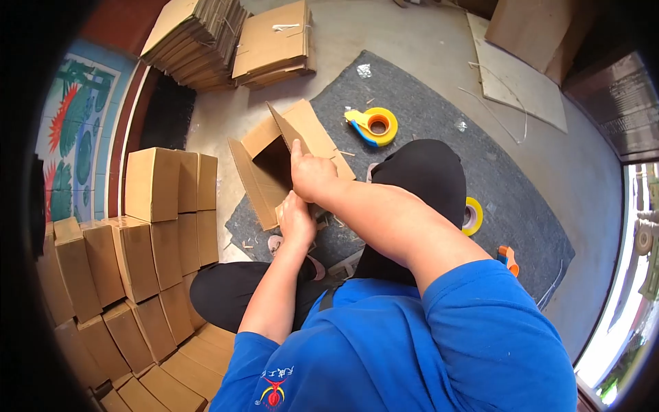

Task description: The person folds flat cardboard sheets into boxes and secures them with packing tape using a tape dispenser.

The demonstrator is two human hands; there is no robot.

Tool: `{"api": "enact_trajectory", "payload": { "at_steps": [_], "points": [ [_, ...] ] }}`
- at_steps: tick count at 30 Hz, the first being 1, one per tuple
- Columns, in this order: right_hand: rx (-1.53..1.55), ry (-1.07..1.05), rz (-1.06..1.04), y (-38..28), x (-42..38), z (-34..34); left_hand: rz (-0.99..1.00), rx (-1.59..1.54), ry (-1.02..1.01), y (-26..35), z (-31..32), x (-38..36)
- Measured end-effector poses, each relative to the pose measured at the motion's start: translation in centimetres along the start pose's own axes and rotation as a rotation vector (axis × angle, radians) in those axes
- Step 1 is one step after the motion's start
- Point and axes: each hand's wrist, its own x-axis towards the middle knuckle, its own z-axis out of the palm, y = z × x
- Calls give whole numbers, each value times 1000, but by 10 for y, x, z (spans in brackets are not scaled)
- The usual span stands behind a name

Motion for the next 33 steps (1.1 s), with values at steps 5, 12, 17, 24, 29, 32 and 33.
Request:
{"api": "enact_trajectory", "payload": {
  "at_steps": [5,12,17,24,29,32,33],
  "points": [
    [1,5,-47,-5,6,16,-67,-167,88,-12,12,3],
    [-150,7,-35,-19,9,25,128,-100,307,-10,20,4],
    [-192,14,-83,-13,10,15,196,-175,462,12,-47,-33],
    [-172,-85,-163,-6,18,19,-164,-936,425,-25,-44,19],
    [-239,-269,-270,-4,26,-2,-452,-79,58,5,-31,50],
    [-203,-214,-254,2,29,12,-479,-47,82,13,-27,53],
    [-212,-200,-270,2,27,11,-451,-22,87,13,-28,50]
  ]
}}
